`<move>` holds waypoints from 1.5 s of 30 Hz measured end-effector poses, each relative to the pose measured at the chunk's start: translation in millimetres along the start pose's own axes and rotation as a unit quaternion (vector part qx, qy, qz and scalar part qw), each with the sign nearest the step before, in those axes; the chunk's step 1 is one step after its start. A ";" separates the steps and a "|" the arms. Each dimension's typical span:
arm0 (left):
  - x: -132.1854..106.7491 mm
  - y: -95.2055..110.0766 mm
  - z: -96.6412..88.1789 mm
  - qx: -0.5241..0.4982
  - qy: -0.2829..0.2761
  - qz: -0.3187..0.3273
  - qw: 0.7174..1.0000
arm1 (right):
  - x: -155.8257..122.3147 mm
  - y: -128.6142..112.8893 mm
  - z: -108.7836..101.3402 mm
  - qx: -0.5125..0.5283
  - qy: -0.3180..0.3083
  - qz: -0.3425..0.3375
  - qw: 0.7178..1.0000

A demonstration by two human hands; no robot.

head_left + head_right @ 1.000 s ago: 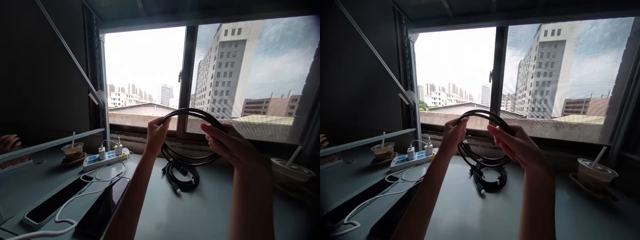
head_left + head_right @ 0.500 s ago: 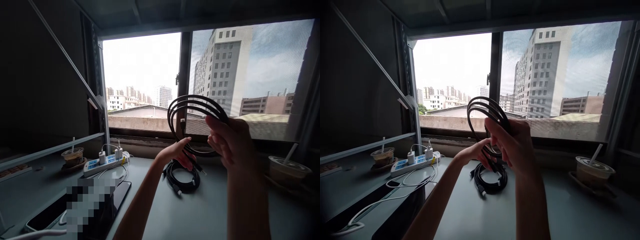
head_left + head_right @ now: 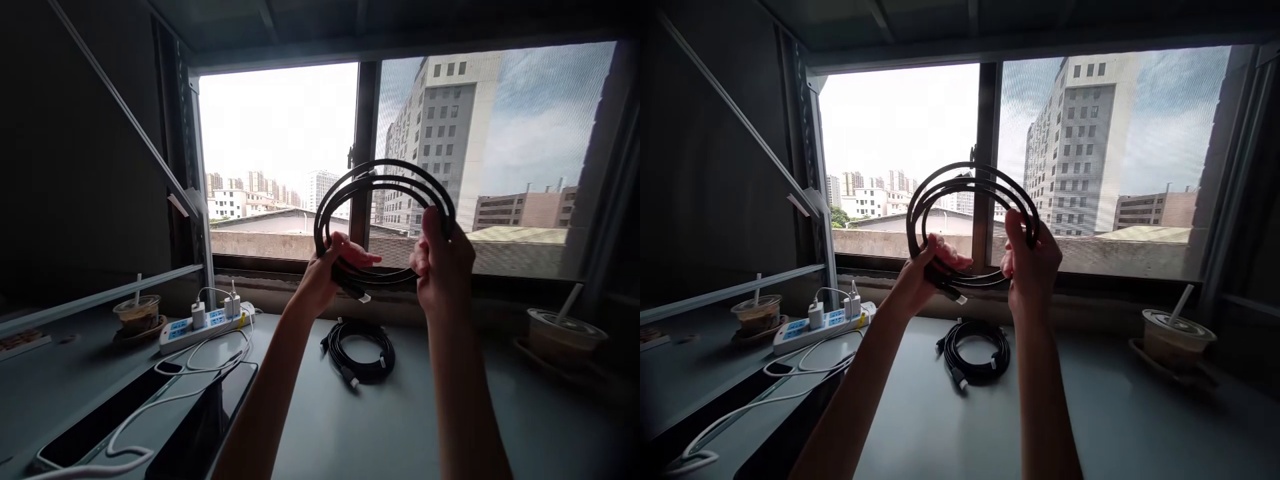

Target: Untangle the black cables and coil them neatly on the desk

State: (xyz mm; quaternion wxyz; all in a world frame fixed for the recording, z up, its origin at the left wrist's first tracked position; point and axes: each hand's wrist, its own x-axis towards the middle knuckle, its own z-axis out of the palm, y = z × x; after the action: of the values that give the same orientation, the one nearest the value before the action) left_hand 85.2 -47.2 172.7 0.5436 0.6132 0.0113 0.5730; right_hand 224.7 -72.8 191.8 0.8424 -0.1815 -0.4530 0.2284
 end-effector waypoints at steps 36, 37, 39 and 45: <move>-8.6 24.8 -26.3 0.278 0.084 -0.125 0.949 | 8.3 48.2 -10.1 -0.410 -0.184 -0.108 0.887; -8.8 26.0 -28.4 0.278 0.092 -0.131 0.947 | 7.2 48.2 -9.2 -0.411 -0.203 -0.081 0.885; -9.4 28.9 -33.2 0.285 0.090 -0.140 0.944 | 4.2 46.4 -6.4 -0.405 -0.237 -0.061 0.881; -15.8 43.1 -40.6 0.310 0.047 -0.118 0.942 | -6.0 36.3 4.5 -0.372 -0.258 -0.062 0.889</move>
State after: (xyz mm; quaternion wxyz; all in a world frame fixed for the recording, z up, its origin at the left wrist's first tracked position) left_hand 24.5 -48.3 181.0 0.3890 0.7178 0.2864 0.5014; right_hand 210.0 -45.6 171.5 0.5790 -0.3878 -0.7166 0.0294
